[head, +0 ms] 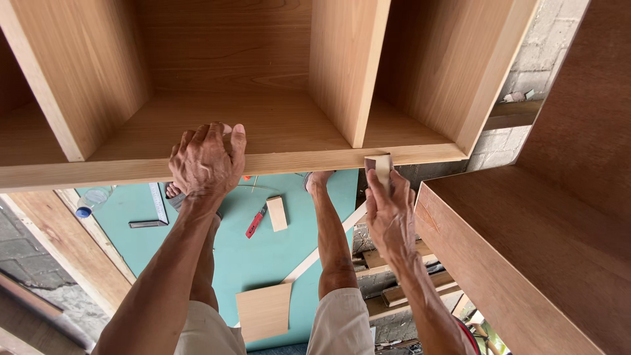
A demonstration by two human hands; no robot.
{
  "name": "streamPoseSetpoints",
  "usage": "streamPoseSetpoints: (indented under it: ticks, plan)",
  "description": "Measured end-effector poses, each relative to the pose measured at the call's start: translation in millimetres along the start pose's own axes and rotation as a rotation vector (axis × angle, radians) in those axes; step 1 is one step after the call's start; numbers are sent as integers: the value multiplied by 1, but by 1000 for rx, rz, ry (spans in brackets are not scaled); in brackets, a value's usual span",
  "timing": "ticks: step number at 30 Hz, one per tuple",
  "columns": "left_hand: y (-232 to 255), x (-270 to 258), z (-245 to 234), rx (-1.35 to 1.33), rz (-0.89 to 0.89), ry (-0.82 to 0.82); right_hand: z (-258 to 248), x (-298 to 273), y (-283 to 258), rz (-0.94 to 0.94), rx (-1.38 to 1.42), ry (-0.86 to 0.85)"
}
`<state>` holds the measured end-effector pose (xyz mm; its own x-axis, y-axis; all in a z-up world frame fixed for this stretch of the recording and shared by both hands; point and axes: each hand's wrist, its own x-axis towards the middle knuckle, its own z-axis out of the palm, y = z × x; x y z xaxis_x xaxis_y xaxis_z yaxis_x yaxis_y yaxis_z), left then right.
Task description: The person sands the edges and corners of a wooden shelf unit using a sanding block, then handles small pieces of wood and a cloth.
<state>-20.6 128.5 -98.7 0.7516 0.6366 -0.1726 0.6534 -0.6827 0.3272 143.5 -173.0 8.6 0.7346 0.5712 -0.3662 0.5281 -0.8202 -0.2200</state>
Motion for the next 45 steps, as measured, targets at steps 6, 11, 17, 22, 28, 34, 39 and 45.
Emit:
streamPoseSetpoints:
  ticks: [6,11,17,22,28,34,39,45]
  plan:
    - [4,2,1,96,-1,66,15,2,19,28,-104,42]
    - [8,2,-3,35,-10,38,19,4,39,53,-65,0]
    - [10,5,-7,28,27,101,-8,-6,-7,21,-34,-56]
    - [10,5,-2,60,0,50,-1,1,-14,105,-51,-88]
    - [10,3,-7,58,13,60,1,5,-21,92,-55,-95]
    - [9,4,-11,41,31,73,6,10,9,22,-57,-60]
    - [5,4,-3,95,40,80,-10,3,12,60,-60,-54]
    - [4,6,-7,50,58,54,-2,8,42,96,-77,-49]
